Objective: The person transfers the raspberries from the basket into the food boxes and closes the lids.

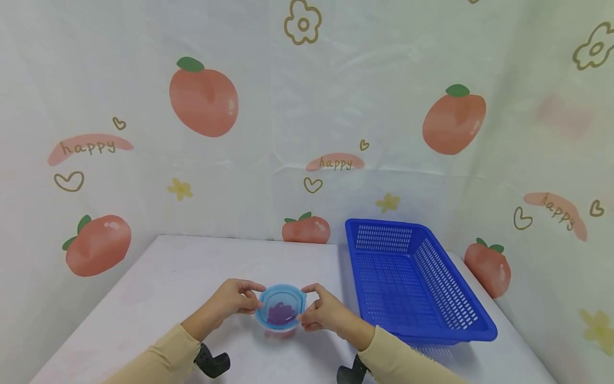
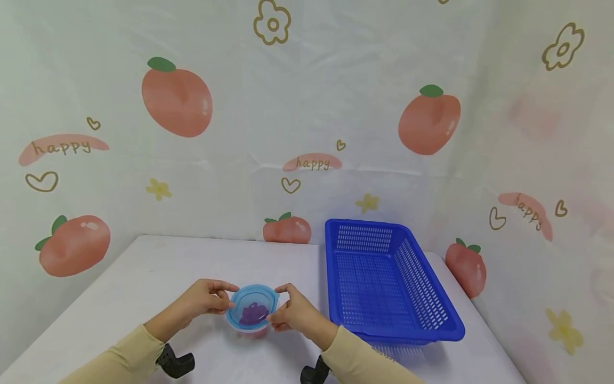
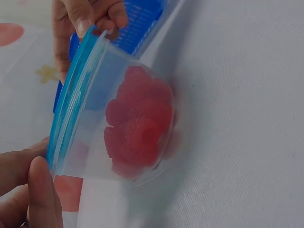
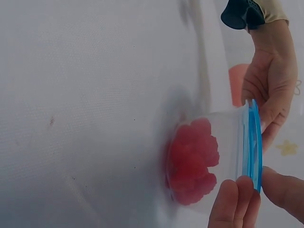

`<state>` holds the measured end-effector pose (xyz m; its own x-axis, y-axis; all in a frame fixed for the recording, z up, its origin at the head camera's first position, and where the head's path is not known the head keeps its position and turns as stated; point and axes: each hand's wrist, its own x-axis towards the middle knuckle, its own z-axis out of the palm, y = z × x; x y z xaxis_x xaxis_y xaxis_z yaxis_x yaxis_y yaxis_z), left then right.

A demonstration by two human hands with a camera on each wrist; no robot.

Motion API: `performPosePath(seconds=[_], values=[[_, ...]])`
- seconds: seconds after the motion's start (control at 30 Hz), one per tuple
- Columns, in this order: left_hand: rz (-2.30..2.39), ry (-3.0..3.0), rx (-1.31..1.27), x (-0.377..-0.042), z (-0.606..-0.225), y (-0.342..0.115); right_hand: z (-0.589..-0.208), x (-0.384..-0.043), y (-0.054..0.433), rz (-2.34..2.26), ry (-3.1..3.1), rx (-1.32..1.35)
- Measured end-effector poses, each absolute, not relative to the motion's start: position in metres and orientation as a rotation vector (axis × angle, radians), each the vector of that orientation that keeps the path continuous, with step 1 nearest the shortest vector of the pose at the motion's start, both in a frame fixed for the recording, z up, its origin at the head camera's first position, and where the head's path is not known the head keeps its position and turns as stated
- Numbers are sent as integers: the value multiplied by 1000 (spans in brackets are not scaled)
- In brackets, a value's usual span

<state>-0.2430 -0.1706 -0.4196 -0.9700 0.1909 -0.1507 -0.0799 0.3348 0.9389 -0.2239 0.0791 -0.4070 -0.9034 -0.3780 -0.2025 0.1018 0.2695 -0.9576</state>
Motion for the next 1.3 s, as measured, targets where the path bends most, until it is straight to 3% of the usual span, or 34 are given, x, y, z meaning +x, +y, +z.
performPosePath(seconds=[0.67, 1.3], values=[[1688, 2306, 1, -251, -424, -168, -408, -226, 78, -1657, 2239, -232], [1713, 2259, -47, -252, -425, -168, -434, -230, 67, -2034, 2008, -21]])
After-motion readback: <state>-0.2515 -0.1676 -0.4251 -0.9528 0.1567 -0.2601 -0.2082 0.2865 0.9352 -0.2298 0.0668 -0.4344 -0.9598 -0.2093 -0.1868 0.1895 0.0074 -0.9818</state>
